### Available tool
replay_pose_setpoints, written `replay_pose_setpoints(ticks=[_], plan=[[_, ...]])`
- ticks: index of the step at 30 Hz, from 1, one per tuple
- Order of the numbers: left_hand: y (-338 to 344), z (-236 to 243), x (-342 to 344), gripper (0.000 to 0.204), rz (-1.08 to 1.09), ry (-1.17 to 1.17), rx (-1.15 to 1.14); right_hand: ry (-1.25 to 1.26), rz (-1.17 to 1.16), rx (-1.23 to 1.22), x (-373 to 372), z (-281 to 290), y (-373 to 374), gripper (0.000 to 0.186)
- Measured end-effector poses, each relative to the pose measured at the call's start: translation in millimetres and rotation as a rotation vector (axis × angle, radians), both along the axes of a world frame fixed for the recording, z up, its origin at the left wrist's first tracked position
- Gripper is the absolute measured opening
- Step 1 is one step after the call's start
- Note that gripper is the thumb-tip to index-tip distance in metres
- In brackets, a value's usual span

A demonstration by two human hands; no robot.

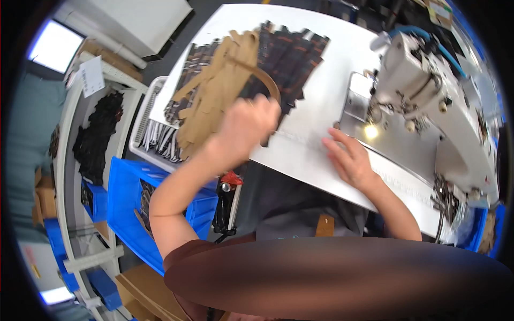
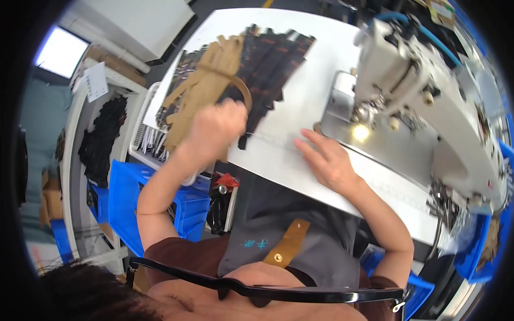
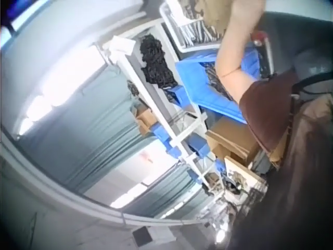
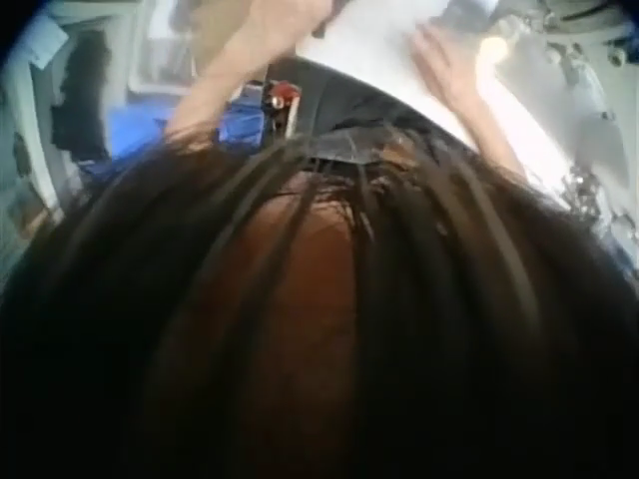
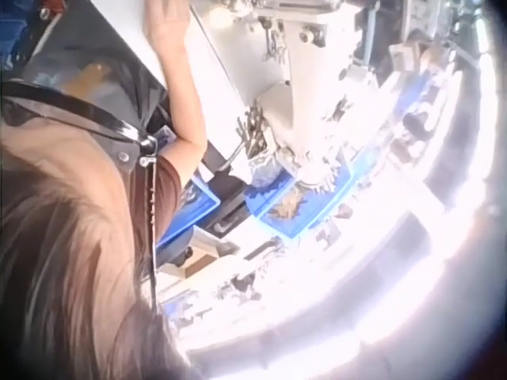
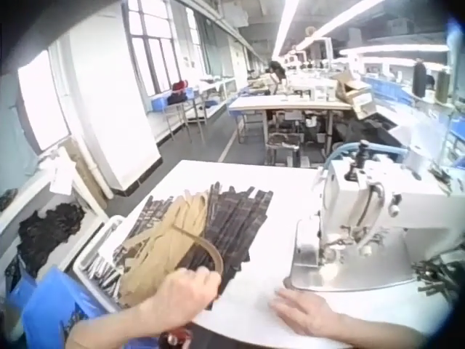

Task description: The recorder is sewing fabric strips using an industrial sewing machine.

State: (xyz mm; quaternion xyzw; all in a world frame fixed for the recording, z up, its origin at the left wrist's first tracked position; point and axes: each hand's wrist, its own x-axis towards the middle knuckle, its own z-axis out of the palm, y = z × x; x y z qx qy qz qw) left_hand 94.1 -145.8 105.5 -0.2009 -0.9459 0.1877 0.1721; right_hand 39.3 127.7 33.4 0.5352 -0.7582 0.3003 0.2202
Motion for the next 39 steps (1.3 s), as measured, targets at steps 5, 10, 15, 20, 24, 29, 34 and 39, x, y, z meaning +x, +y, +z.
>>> replay_pose_setpoints(ticks=[5,10,15,20,24,29,34,39], plan=[[91.2,-35.5,62.9,0.01,-0.312,-0.285,0.215,-0.137,-0.042,0.175,26.9,-1.3,15.7,0.048],[111.5,-58.1,46.4,0.013,-0.414,-0.444,0.54,-0.158,-0.107,0.179,33.4,-0.5,32.0,0.039],[105.9,-76.1,16.2,0.026,-0.338,-0.201,0.752,-0.124,-0.119,0.212,31.1,-9.7,34.7,0.039],[107.9,-86.2,24.7,0.051,-0.237,-0.286,0.737,-0.163,-0.16,0.167,25.8,-5.2,44.5,0.04],[109.8,-82.1,8.7,0.056,-0.252,-0.384,0.566,-0.192,-0.292,0.188,22.6,-3.1,78.9,0.036],[117.9,-88.9,-38.2,0.055,-0.305,-0.375,0.439,-0.296,-0.398,0.105,32.3,-2.3,132.8,0.029],[128.4,-90.8,-78.4,0.055,-0.188,-0.367,0.504,-0.164,-0.682,0.129,62.3,5.1,203.3,0.022],[129.8,-93.9,-73.6,0.041,-0.249,-0.175,0.627,-0.218,-1.397,0.201,67.7,14.7,338.2,0.019]])
